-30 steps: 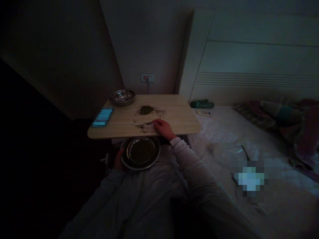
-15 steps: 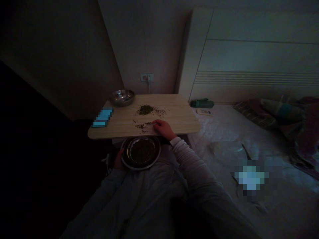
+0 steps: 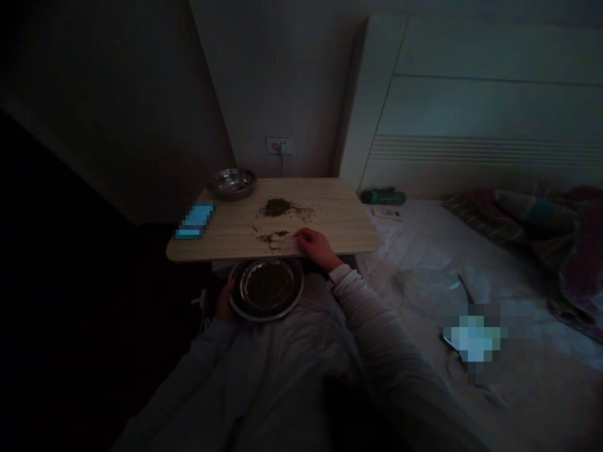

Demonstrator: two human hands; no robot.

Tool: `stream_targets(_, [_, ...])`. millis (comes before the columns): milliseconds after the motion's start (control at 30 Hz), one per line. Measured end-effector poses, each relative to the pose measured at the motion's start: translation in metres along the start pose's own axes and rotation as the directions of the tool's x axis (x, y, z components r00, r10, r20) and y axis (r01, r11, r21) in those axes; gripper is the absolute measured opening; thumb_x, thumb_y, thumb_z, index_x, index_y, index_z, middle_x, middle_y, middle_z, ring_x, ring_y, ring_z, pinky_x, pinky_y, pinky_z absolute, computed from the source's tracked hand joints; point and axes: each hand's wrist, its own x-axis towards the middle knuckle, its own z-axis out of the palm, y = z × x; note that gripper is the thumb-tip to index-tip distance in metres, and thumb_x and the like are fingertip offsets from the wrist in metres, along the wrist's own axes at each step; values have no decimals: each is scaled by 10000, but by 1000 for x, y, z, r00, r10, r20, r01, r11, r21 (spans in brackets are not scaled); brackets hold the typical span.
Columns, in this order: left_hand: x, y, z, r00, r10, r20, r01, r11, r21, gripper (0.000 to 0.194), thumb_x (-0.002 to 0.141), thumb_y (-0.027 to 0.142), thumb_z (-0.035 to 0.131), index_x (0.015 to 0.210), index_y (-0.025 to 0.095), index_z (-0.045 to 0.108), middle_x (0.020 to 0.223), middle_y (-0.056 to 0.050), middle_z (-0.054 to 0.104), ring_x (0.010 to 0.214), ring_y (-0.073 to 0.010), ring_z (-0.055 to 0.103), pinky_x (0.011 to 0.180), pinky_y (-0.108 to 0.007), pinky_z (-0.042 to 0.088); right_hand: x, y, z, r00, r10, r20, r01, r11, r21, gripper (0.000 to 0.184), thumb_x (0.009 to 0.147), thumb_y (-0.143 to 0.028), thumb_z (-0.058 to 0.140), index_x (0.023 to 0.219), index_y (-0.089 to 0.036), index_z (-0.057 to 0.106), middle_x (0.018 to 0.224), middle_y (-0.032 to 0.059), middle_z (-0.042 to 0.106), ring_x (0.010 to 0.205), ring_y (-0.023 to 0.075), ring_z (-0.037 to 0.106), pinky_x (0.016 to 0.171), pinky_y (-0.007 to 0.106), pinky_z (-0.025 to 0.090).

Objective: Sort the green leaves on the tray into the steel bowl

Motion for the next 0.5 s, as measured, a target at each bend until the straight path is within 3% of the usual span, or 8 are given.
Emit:
stream_targets(133, [-6,2,5,1000,-8,-10,7,1000,-21,229,793,205,491,752,198,717,608,-24,730,973,-221,678,973,-354,453,2,0,1,999,-2,-39,3,1000,7,280,708,-283,481,882,-158,661,590,-30,534,591,126,461,586,242,358])
stream_targets(333, [-1,0,-1,999,-37,33,38,999,-36,215,774,218,522,670,188,707,623,-42,735,893,-224,700,937,-346,474,0,-2,7,1000,3,26,-3,1000,24,288,722,-294,502,916,-159,666,631,-25,563,598,121,468,585,233,356])
stream_targets(500, [3,0,-4,995,-48,86,51,998,-32,179,737,249,552,706,184,716,675,-62,751,995,-265,668,953,-389,466,0,-2,10,1000,-10,21,10,1000,-12,277,728,-257,503,928,-170,674,643,-22,588,614,123,489,608,235,373])
